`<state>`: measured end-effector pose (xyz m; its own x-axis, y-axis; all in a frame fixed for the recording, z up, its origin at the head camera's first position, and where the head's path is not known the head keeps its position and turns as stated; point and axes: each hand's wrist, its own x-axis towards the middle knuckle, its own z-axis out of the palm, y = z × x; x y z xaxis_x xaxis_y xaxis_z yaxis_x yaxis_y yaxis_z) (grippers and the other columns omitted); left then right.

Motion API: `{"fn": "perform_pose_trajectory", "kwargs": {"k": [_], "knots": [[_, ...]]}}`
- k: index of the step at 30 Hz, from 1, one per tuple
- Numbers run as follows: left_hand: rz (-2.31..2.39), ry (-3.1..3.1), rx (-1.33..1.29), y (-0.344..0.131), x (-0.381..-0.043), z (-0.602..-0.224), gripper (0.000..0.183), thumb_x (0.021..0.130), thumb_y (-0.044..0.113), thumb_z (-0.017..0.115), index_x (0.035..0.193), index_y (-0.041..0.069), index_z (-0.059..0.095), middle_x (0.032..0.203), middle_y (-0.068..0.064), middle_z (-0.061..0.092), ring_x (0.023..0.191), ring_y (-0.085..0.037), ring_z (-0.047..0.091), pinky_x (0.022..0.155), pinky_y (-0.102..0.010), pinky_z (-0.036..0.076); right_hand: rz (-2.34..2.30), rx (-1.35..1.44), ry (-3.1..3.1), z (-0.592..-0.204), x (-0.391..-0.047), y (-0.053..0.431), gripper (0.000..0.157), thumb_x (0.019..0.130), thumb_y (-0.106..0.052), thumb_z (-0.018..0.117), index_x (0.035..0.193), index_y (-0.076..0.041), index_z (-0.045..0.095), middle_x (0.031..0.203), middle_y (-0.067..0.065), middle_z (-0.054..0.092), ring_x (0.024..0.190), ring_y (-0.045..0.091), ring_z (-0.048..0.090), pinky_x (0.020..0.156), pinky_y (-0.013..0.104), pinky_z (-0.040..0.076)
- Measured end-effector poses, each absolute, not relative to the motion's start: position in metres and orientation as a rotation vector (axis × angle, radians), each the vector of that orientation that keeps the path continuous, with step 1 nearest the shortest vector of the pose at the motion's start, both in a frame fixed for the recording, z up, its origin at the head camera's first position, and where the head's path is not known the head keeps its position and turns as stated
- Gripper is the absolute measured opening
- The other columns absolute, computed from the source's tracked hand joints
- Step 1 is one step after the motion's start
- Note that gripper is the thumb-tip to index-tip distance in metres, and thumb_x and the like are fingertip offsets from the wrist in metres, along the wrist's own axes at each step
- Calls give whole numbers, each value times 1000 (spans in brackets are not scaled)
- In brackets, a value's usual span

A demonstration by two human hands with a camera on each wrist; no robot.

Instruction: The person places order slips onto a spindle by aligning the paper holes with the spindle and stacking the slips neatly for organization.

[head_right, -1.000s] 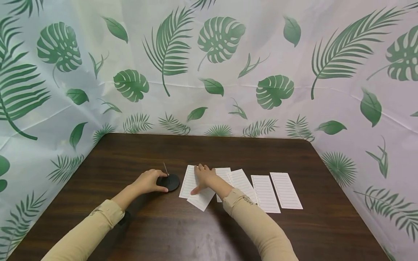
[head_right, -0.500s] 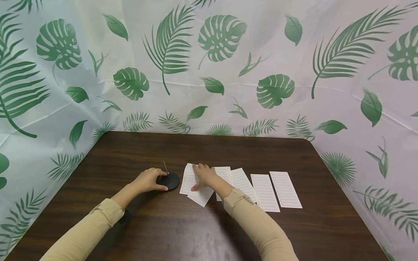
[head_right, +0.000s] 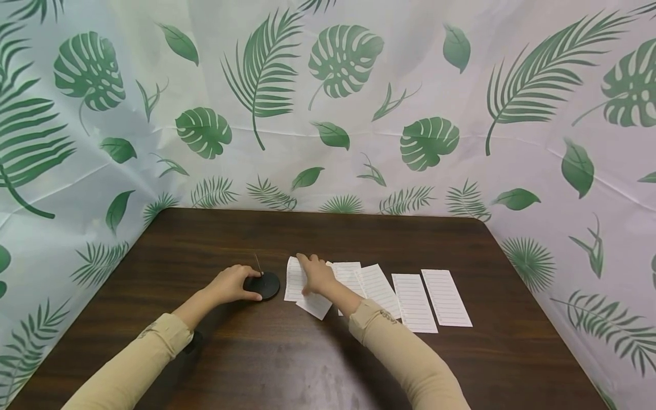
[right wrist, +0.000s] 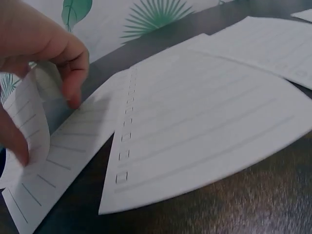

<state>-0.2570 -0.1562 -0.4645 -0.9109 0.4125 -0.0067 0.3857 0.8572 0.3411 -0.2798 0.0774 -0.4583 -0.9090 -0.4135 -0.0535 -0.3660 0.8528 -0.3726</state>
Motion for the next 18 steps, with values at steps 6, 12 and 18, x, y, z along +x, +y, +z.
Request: {"fn": "perform_pose_trajectory", "kwargs": {"k": [6,12,18], "knots": [[529,2951,635,-156,-258,-466,60,71,39,81,118,6,66,114,-13,66,106,-31,61,89,-47,53,-952,-582,2885,-460,-279,79,63,69,15,68,128,-1,52,122,22,60,98,31,60,71,35,53],[516,2954,634,-156,-257,-465,60,70,39,81,118,5,66,114,-14,66,105,-31,61,88,-47,53,-1144,-627,2794,-454,-279,80,69,72,12,71,135,0,44,136,23,50,82,27,62,64,25,50],[517,2950,637,-156,-258,-466,60,71,39,81,118,5,65,115,-15,65,106,-32,61,89,-47,53,-1269,-615,2751,-452,-280,83,76,72,17,61,140,-4,37,134,27,49,59,15,46,48,17,35]]}}
